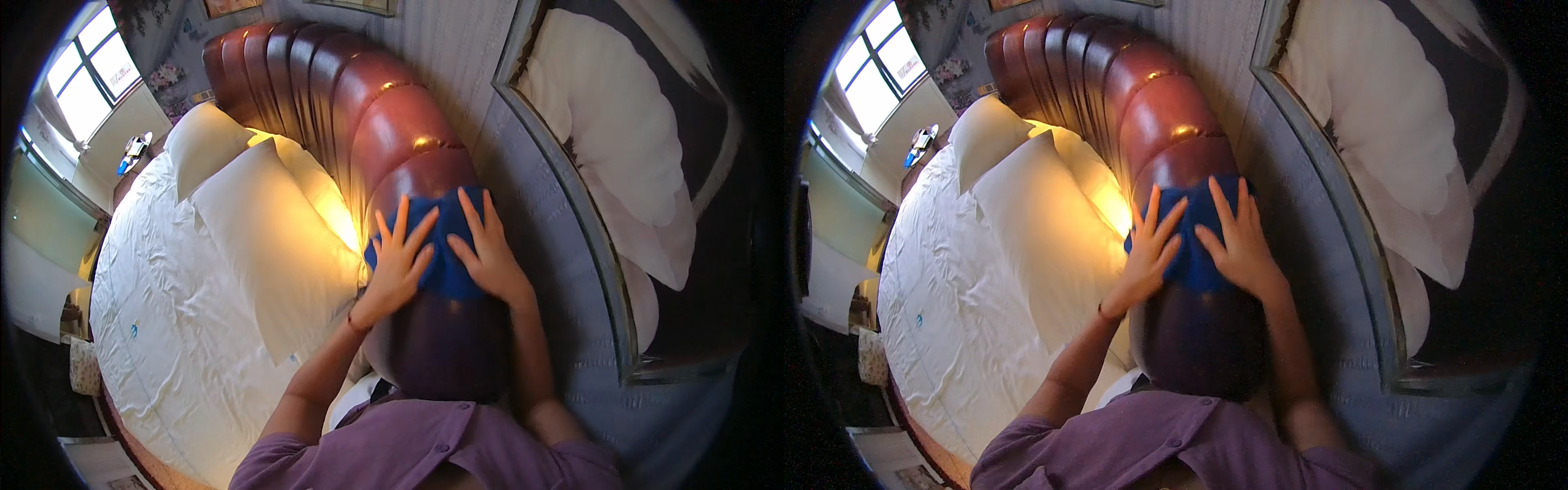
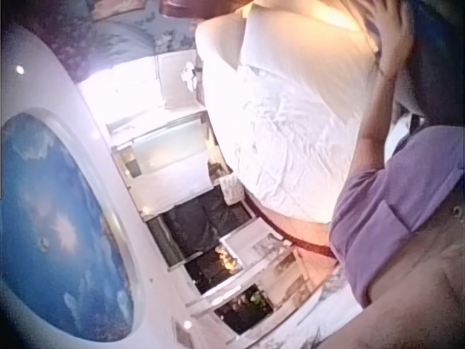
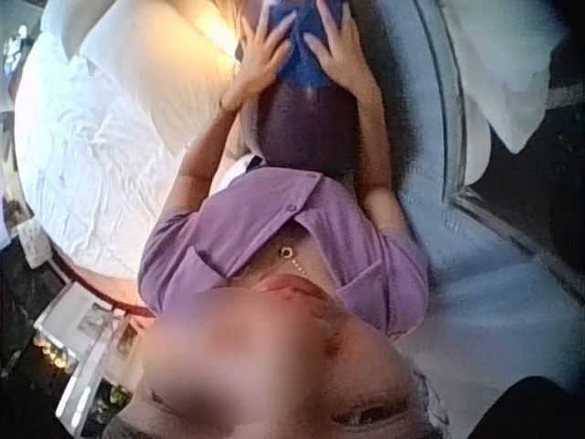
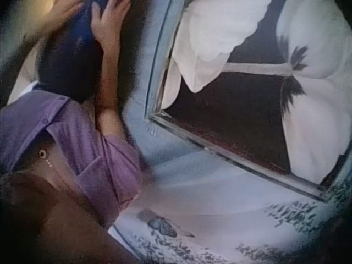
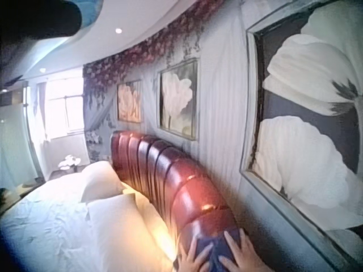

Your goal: The person wipes a glass shower door and a bathtub rim with a blue cloth, then moves into a bedroom to wipe a leather headboard and a wall-mounted picture frame. The person uses the same blue cloth throughout the sequence.

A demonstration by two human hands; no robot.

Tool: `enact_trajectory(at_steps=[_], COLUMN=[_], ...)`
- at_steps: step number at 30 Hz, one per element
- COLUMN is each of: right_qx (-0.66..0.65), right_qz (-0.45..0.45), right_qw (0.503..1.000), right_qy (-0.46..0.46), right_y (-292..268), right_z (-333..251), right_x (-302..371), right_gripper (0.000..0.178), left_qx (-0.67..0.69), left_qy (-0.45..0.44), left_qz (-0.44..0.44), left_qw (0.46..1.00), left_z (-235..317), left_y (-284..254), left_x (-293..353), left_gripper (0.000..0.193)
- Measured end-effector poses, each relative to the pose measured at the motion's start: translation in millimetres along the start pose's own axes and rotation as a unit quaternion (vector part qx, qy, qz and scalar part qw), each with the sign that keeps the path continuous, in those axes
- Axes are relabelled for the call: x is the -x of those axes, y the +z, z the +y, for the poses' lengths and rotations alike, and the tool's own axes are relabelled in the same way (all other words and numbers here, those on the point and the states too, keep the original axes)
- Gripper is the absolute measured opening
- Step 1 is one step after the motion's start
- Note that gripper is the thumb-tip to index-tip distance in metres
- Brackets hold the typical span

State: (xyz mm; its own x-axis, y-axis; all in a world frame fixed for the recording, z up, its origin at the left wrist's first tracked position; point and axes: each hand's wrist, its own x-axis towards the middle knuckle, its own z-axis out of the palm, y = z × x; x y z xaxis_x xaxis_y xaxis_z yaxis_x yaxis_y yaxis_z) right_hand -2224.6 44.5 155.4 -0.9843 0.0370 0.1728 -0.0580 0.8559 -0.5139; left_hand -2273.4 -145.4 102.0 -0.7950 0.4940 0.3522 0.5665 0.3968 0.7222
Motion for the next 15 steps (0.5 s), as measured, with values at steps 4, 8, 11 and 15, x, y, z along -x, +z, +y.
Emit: enact_trajectory(at_steps=[4,8,11,15], right_qx=[-0.056,-0.068,-0.084,-0.144], right_qz=[0.045,0.044,0.046,0.078], right_qw=[0.997,0.997,0.995,0.986], right_qy=[-0.008,-0.010,-0.003,-0.020], right_y=[17.9,35.7,42.5,45.6], right_z=[46.7,82.0,82.9,88.6], right_x=[-115.2,-217.6,-268.0,-282.6], right_gripper=[0.076,0.073,0.075,0.087], left_qx=[-0.043,-0.075,-0.111,-0.171], left_qy=[0.021,0.044,0.024,-0.058], left_qz=[0.043,0.116,0.142,0.150], left_qw=[0.998,0.989,0.983,0.972], left_z=[-67.7,-112.0,-138.0,-135.9], left_y=[14.2,8.5,-2.0,-8.0], left_x=[-105.3,-184.2,-230.7,-263.6], left_gripper=[0.049,0.047,0.048,0.052])
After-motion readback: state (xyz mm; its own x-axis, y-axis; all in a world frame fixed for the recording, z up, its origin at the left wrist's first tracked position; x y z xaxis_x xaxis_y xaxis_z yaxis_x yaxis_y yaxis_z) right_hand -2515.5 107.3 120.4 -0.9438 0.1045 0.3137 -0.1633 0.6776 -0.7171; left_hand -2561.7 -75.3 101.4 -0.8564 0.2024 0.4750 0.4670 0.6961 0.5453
